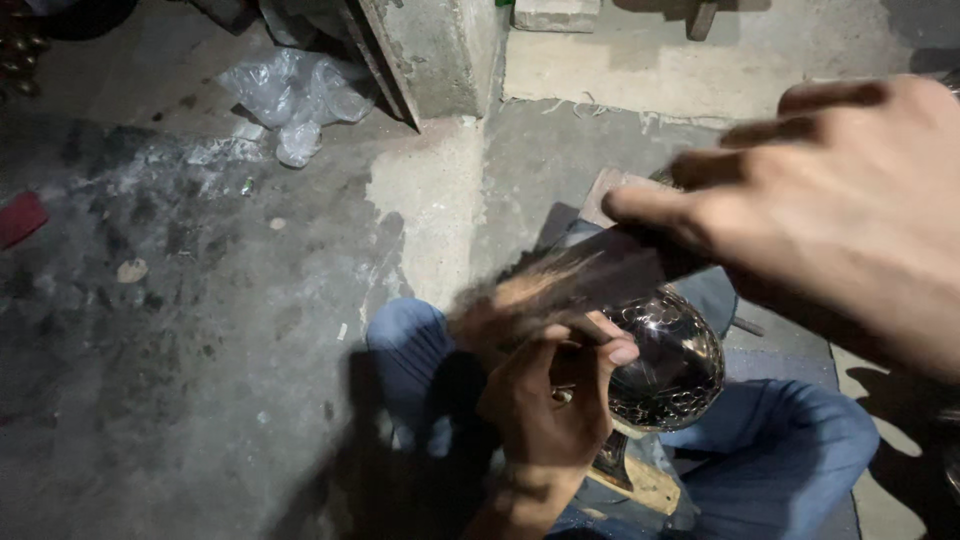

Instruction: The person is engraving a decorative metal vase using a chisel and a wooden mallet. They hold the chisel against the vase and strike it with the mallet to create patterns.

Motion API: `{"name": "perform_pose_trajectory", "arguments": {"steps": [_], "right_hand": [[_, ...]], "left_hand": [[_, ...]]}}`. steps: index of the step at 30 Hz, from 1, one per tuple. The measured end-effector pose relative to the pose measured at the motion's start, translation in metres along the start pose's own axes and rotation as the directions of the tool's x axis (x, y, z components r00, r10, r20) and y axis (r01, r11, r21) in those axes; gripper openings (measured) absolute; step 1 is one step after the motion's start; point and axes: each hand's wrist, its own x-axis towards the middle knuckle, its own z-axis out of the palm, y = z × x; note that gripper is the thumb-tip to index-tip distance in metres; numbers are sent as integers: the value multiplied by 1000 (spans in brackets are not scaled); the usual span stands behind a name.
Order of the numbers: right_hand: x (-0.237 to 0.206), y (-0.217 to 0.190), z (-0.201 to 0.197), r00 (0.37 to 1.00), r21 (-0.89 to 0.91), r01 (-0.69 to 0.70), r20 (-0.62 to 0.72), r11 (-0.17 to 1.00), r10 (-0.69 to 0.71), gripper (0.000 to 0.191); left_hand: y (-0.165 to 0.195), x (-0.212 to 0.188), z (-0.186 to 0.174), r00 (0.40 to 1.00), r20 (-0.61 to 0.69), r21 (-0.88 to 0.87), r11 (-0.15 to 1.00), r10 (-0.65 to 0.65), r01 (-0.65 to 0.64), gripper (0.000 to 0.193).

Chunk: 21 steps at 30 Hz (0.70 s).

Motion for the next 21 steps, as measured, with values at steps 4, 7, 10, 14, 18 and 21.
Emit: {"name": "perform_pose_trajectory", "arguments": {"steps": [4,7,10,14,18,21], "right_hand": [[2,-3,-14,999,-112,34,9,993,-33,85],[1,-2,-10,995,-239,65,-61,969,-82,75],[2,-11,4,956,38,36,-291,999,-24,73],[-13,3,31,907,-57,53,-415,997,-72,58],[-11,2,61,992,151,-104,-56,983,114,60],[-28,17,86,983,357,-70,-136,931,126,58]], "left_hand": [[-4,0,1,994,28,7,995,-101,101,12],[-9,0,1,1000,31,-25,1000,4,-3,11],[-14,1,0,994,66,15,996,92,-93,12],[-21,10,0,978,115,-53,984,176,-171,13],[-16,16,-7,935,352,20,998,42,-52,14],[-16,22,-10,874,433,158,936,221,-314,12]]}}
